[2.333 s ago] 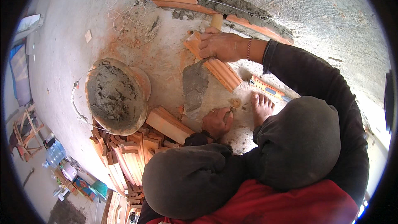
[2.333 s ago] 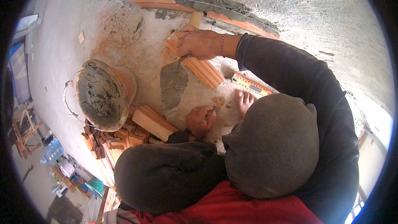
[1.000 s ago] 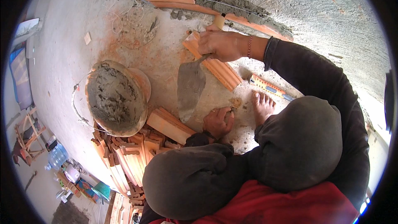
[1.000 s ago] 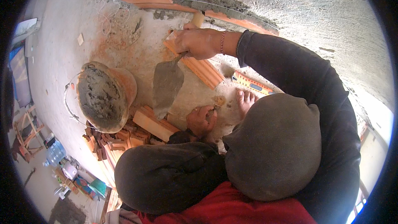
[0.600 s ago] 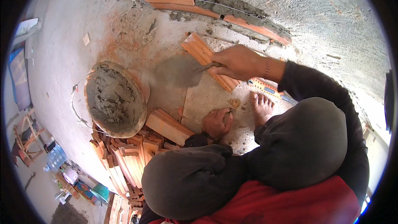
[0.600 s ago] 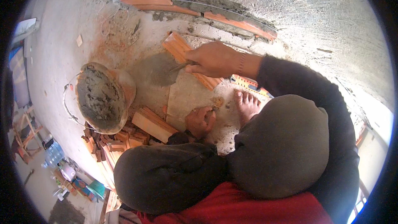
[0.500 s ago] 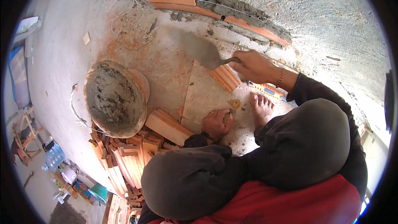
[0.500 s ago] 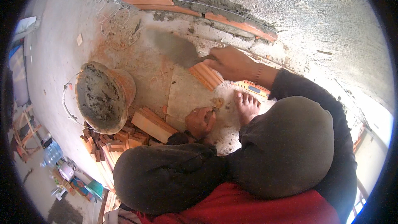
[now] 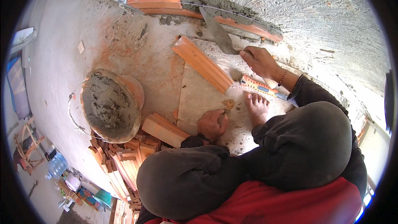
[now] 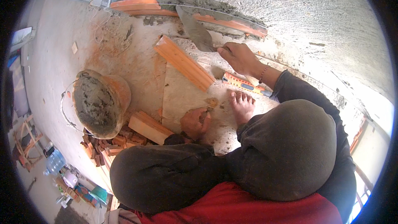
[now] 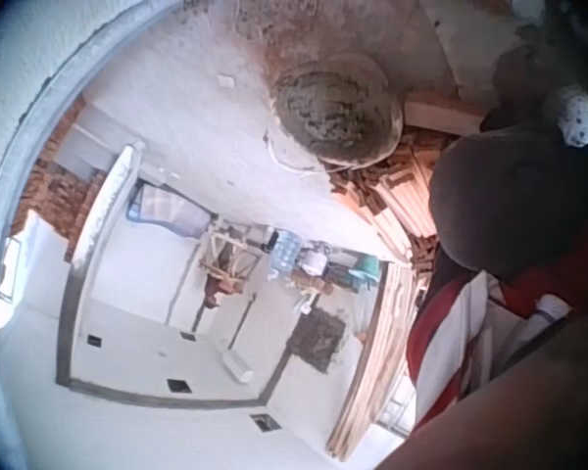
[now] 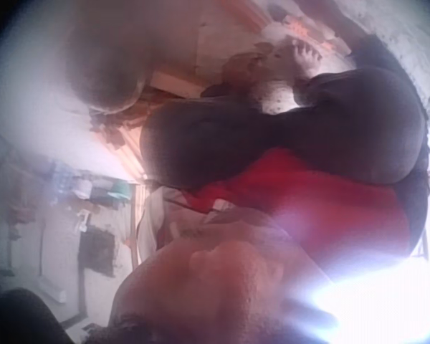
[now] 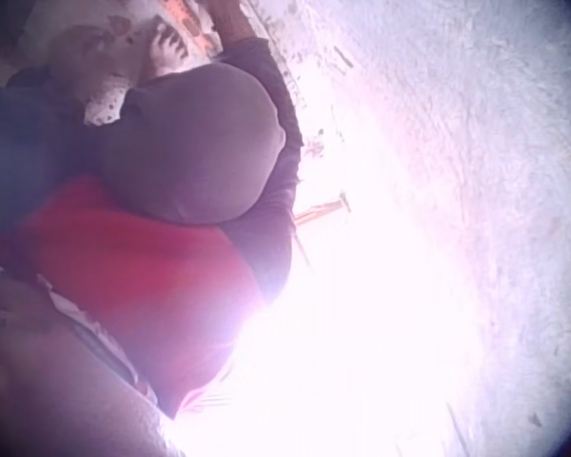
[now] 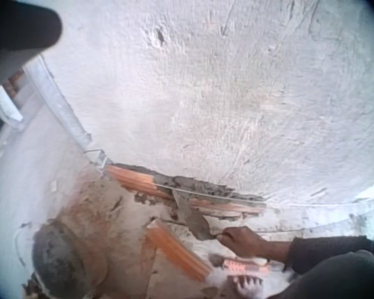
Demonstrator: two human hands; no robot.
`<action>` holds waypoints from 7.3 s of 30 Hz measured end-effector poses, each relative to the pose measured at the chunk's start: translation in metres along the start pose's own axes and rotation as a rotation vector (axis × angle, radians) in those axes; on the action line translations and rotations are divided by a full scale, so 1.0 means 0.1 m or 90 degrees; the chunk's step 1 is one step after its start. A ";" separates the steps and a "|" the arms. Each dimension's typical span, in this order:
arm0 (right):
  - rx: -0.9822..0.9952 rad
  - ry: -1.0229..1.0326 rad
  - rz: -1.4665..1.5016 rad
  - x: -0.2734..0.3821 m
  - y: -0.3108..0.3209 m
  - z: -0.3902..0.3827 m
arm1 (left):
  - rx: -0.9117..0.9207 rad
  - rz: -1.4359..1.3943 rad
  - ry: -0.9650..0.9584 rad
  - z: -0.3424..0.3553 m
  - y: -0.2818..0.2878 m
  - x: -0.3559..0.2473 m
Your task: The person applies mortar to tiles using a trowel and presses them onto the wall.
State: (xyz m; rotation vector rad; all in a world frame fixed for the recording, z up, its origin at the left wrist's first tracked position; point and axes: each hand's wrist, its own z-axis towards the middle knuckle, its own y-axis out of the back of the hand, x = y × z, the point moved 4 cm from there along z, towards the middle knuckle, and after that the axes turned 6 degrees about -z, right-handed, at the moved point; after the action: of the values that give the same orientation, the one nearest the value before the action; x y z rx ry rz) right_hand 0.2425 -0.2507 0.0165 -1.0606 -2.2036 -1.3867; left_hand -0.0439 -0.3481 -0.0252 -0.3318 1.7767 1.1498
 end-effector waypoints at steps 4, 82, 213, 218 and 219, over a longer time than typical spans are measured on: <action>-0.022 -0.035 0.024 -0.10 0.01 -0.15 | 0.005 0.019 -0.004 0.00 0.00 -0.01; 0.194 -0.187 0.091 0.92 0.67 -0.30 | -0.043 0.000 0.004 0.02 0.05 -0.03; -0.278 0.923 -0.712 3.91 -0.06 -0.31 | 0.433 -0.376 0.107 0.02 0.15 -0.02; -0.141 0.673 -0.998 4.49 -0.84 -0.34 | 0.427 -0.293 0.097 0.18 0.16 -0.11; -0.132 0.718 -0.986 4.51 -0.91 -0.39 | 0.408 -0.306 0.136 0.15 0.24 -0.13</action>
State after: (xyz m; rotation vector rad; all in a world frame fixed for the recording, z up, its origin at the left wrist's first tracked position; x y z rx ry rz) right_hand -0.1303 -0.1200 0.2562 1.5191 -1.6590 -1.8598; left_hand -0.0446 -0.3267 -0.0023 -0.4669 1.9963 0.1879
